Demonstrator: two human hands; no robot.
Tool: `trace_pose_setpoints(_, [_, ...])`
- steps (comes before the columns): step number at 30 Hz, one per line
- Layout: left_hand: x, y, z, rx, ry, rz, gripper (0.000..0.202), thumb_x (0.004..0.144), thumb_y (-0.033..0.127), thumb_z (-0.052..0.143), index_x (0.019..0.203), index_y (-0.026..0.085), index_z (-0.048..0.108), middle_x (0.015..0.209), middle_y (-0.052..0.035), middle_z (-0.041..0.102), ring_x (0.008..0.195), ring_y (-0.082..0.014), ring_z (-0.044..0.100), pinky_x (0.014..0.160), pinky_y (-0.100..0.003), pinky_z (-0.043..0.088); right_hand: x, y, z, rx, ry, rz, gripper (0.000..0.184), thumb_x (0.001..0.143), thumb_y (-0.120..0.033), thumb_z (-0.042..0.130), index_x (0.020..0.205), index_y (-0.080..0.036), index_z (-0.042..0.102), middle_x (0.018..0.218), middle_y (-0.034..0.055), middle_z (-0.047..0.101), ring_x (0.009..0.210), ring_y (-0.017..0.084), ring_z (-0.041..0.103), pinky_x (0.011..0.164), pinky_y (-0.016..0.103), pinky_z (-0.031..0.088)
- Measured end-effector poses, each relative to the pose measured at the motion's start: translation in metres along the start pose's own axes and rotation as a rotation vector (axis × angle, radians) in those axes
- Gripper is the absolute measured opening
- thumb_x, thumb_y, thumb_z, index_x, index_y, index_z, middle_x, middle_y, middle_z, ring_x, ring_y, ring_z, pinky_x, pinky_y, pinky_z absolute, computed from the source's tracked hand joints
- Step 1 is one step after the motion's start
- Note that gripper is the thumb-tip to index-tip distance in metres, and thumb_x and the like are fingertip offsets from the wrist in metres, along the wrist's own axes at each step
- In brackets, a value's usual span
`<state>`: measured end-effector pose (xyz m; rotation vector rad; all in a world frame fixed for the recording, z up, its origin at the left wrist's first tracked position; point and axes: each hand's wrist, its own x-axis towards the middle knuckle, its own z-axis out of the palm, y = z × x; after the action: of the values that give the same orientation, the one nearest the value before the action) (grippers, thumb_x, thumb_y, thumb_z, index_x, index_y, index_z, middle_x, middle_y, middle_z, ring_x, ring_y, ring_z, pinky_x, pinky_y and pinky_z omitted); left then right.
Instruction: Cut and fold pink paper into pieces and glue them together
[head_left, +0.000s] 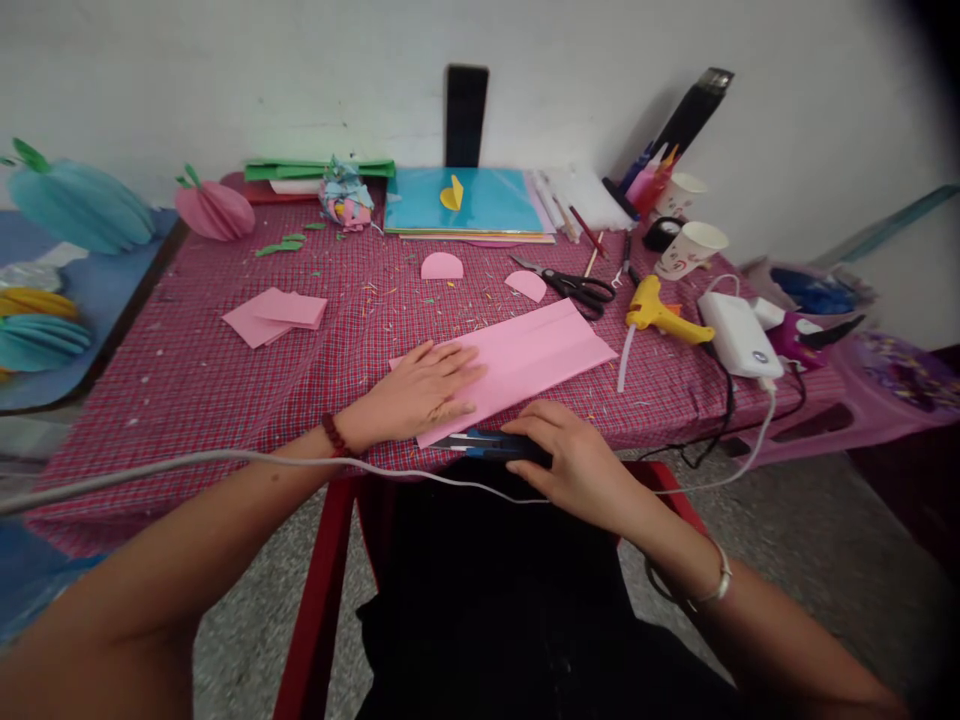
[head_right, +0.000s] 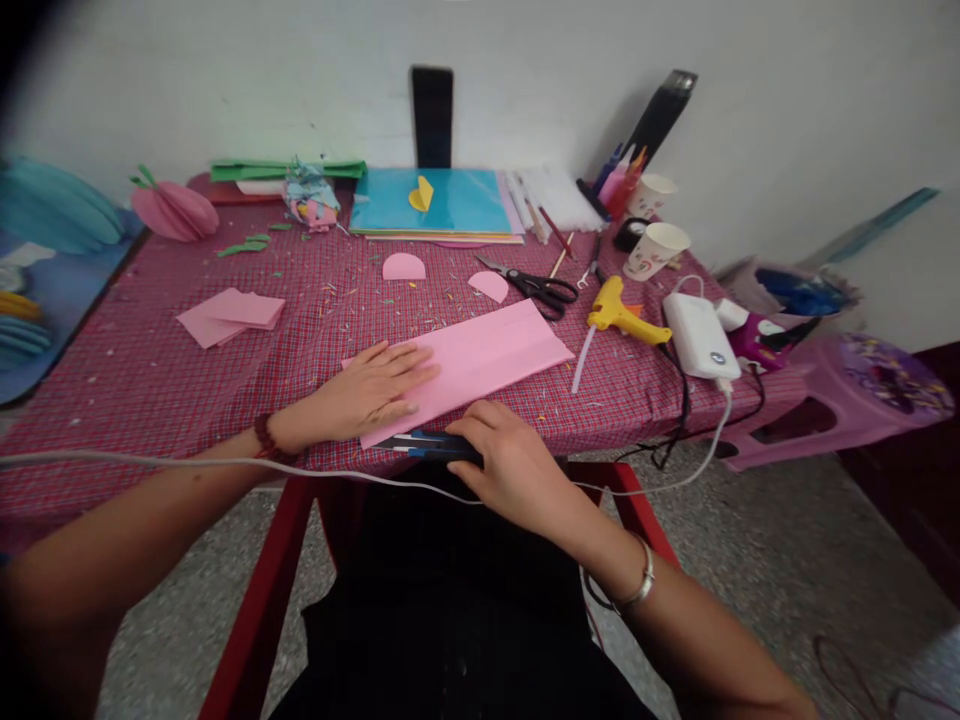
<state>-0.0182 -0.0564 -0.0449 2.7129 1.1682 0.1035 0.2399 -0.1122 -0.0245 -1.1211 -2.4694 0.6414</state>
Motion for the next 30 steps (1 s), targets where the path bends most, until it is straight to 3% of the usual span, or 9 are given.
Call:
trace_pose_setpoints(4, [0.000, -0.002, 0.001, 0.013, -0.009, 0.008, 0.061, 0.099, 0.057, 0.024, 0.150, 0.025, 0.034, 0.161, -0.0065, 0.030, 0.149, -0.0230, 0.022, 0.120, -0.047, 0.014, -0.001, -0.012, -0.001, 0.031, -0.042, -0.001, 0.027, 0.082, -0.016, 0.070, 0.108, -0.018, 0.066, 0.105, 0.0083, 0.064, 0.099, 0.023, 0.059, 0.089, 0.039, 0.051])
trace_pose_setpoints(8, [0.000, -0.005, 0.004, 0.037, 0.012, 0.024, 0.060, 0.099, 0.056, 0.029, 0.150, 0.024, 0.037, 0.159, -0.0070, 0.035, 0.147, -0.0244, 0.027, 0.120, -0.048, 0.017, -0.021, -0.003, -0.023, 0.137, -0.076, 0.006, 0.028, 0.082, -0.017, 0.069, 0.109, -0.022, 0.065, 0.104, 0.0051, 0.064, 0.099, 0.020, 0.061, 0.089, 0.035, 0.051])
trace_pose_setpoints(11, [0.000, -0.003, 0.005, 0.084, 0.099, 0.041, 0.058, 0.098, 0.054, 0.035, 0.146, 0.022, 0.044, 0.157, -0.0100, 0.037, 0.146, -0.0289, 0.029, 0.118, -0.051, 0.022, -0.042, 0.032, -0.051, 0.101, 0.197, 0.118, 0.026, 0.085, -0.023, 0.068, 0.110, -0.023, 0.063, 0.102, 0.0055, 0.065, 0.095, 0.021, 0.062, 0.086, 0.038, 0.051])
trace_pose_setpoints(13, [-0.002, 0.002, 0.003, 0.132, 0.206, 0.066, 0.054, 0.096, 0.052, 0.042, 0.137, 0.019, 0.054, 0.152, -0.0137, 0.043, 0.142, -0.0330, 0.034, 0.115, -0.055, 0.025, -0.054, 0.065, -0.069, -0.052, 0.399, 0.280, 0.024, 0.086, -0.025, 0.065, 0.110, -0.022, 0.063, 0.099, 0.0074, 0.065, 0.092, 0.023, 0.062, 0.083, 0.041, 0.051])
trace_pose_setpoints(17, [-0.004, 0.009, -0.002, 0.154, 0.292, 0.177, 0.024, 0.095, 0.034, 0.052, 0.107, 0.021, 0.068, 0.116, -0.0094, 0.067, 0.112, -0.0265, 0.057, 0.098, -0.044, 0.042, -0.068, 0.125, -0.088, -0.302, 0.507, 0.452, 0.029, 0.086, -0.023, 0.060, 0.114, -0.015, 0.063, 0.106, 0.0161, 0.065, 0.100, 0.031, 0.062, 0.087, 0.050, 0.050])
trace_pose_setpoints(21, [-0.003, 0.006, -0.001, 0.103, 0.234, 0.280, 0.021, 0.096, 0.026, 0.049, 0.090, 0.022, 0.069, 0.092, -0.0043, 0.069, 0.087, -0.0209, 0.061, 0.080, -0.037, 0.045, -0.075, 0.145, -0.085, -0.389, 0.488, 0.469, 0.030, 0.082, -0.022, 0.063, 0.112, -0.018, 0.064, 0.103, 0.0131, 0.065, 0.099, 0.033, 0.061, 0.087, 0.057, 0.050])
trace_pose_setpoints(25, [-0.003, 0.000, 0.003, 0.076, 0.231, 0.303, 0.021, 0.095, 0.023, 0.047, 0.094, 0.023, 0.069, 0.089, -0.0033, 0.069, 0.084, -0.0206, 0.061, 0.078, -0.036, 0.044, -0.065, 0.128, -0.083, -0.496, 0.498, 0.382, 0.031, 0.084, -0.021, 0.062, 0.115, -0.023, 0.063, 0.111, 0.0136, 0.063, 0.106, 0.034, 0.059, 0.088, 0.058, 0.048])
trace_pose_setpoints(27, [-0.004, 0.000, 0.002, 0.039, 0.213, 0.297, 0.019, 0.095, 0.021, 0.049, 0.097, 0.024, 0.068, 0.091, -0.0021, 0.069, 0.086, -0.0199, 0.062, 0.080, -0.035, 0.044, -0.049, 0.118, -0.083, -0.451, 0.422, 0.249, 0.035, 0.085, -0.017, 0.060, 0.120, -0.023, 0.060, 0.117, 0.0130, 0.063, 0.110, 0.032, 0.059, 0.091, 0.053, 0.048])
trace_pose_setpoints(30, [-0.004, 0.007, -0.005, -0.033, 0.188, 0.252, 0.018, 0.095, 0.022, 0.049, 0.099, 0.025, 0.066, 0.094, -0.0012, 0.069, 0.090, -0.0191, 0.062, 0.081, -0.034, 0.044, -0.019, 0.112, -0.081, -0.447, 0.200, 0.060, 0.042, 0.087, -0.007, 0.052, 0.126, -0.021, 0.058, 0.128, 0.0117, 0.061, 0.119, 0.029, 0.055, 0.099, 0.050, 0.043])
